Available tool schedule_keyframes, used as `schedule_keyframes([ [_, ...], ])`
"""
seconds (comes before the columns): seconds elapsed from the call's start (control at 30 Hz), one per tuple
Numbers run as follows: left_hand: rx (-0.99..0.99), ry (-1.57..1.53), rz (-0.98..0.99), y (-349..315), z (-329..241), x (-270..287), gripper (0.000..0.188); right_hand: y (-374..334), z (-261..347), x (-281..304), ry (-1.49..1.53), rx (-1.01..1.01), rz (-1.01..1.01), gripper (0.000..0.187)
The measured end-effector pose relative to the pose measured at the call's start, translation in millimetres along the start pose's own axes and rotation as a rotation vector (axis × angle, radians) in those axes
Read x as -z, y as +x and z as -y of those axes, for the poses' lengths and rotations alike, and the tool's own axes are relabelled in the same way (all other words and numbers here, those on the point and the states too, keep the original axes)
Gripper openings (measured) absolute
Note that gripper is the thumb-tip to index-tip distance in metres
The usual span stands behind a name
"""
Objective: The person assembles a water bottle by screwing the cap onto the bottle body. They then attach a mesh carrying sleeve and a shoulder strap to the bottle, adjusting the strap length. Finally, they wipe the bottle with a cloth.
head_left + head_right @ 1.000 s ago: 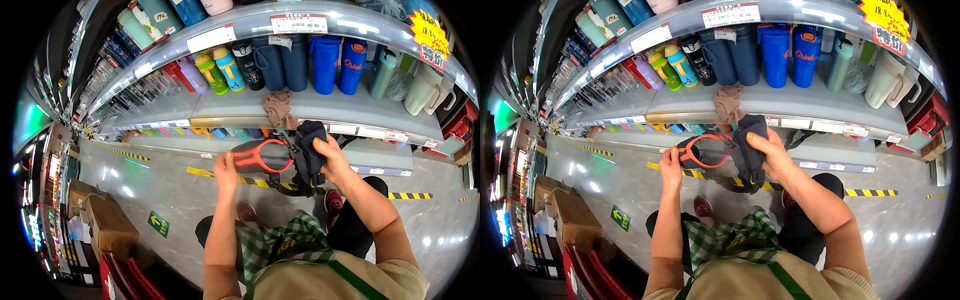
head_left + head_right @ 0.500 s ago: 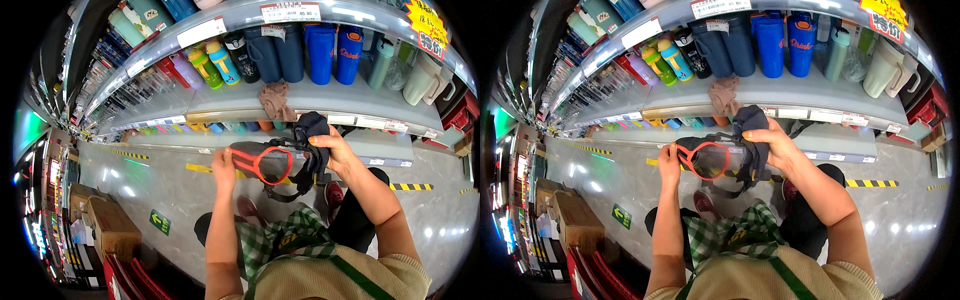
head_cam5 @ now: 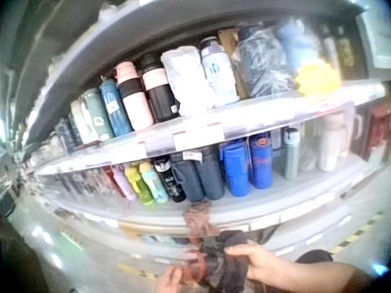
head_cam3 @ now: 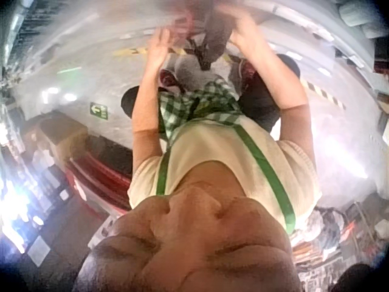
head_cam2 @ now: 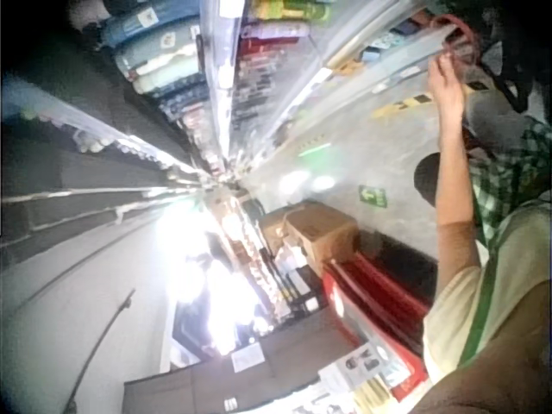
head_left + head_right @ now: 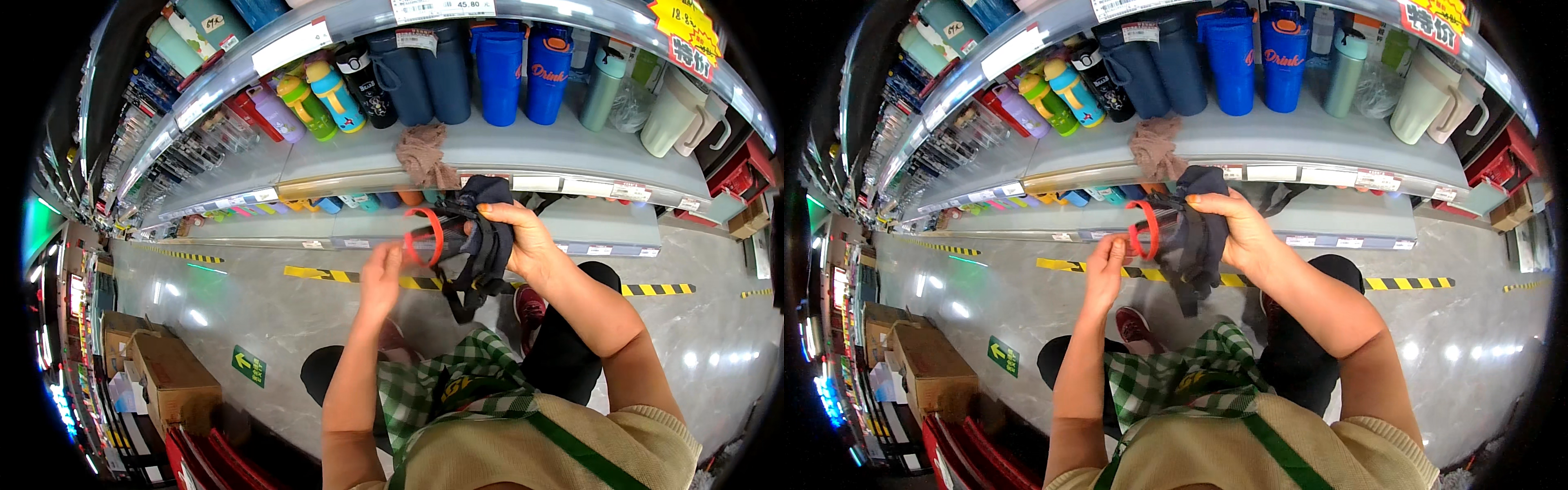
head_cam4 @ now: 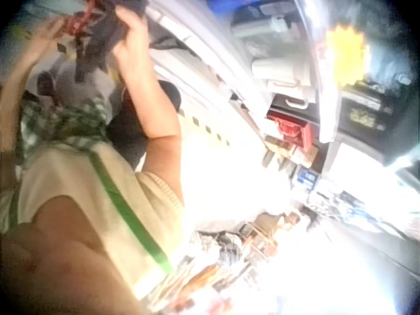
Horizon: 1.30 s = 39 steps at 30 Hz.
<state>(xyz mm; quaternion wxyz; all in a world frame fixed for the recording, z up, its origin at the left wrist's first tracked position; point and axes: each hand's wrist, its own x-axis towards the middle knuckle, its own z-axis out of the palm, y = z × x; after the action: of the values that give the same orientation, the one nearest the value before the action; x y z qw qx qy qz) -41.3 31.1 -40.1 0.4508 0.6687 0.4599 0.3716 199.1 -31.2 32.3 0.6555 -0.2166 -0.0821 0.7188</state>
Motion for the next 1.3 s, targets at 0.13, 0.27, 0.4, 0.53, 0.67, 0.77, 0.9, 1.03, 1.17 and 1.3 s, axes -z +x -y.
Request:
schedule_keyframes([
  [0.13, -0.171, -0.047, -0.169, -13, -36, -1, 0.022, -4, 0, -10, -0.023, 0.029, -0.036, 0.033],
  [0.27, -0.514, 0.151, 0.029, -28, -83, -8, 0.029, -3, -3, -9, -0.015, 0.001, -0.091, 0.03],
  [0.4, -0.464, 0.14, 0.225, -35, -80, -22, 0.039, 6, -11, 8, -0.026, -0.062, -0.055, 0.031],
  [0.53, -0.42, 0.101, 0.316, -41, -71, -25, 0.036, 8, -18, 6, -0.059, -0.05, -0.056, 0.032],
  [0.67, -0.423, 0.102, 0.313, -43, -74, -23, 0.028, 8, -18, 7, -0.16, -0.014, 0.051, 0.041],
  [0.77, -0.538, 0.1, 0.306, -43, -81, -16, 0.027, 3, -18, 2, -0.216, -0.007, 0.103, 0.044],
  [0.9, -0.597, 0.056, 0.311, -42, -76, -16, 0.032, -1, -19, -1, -0.282, 0.023, 0.128, 0.037],
  [1.03, -0.297, -0.182, 0.49, -44, -80, -14, 0.043, -8, -21, -8, -0.449, 0.074, 0.137, 0.035],
  [1.17, 0.048, -0.611, 0.666, -45, -78, -17, 0.059, -15, -28, -4, -0.601, 0.12, 0.13, 0.036],
  [1.3, 0.051, -0.636, 0.663, -44, -83, -16, 0.054, -18, -24, -7, -0.807, 0.293, 0.185, 0.049],
])
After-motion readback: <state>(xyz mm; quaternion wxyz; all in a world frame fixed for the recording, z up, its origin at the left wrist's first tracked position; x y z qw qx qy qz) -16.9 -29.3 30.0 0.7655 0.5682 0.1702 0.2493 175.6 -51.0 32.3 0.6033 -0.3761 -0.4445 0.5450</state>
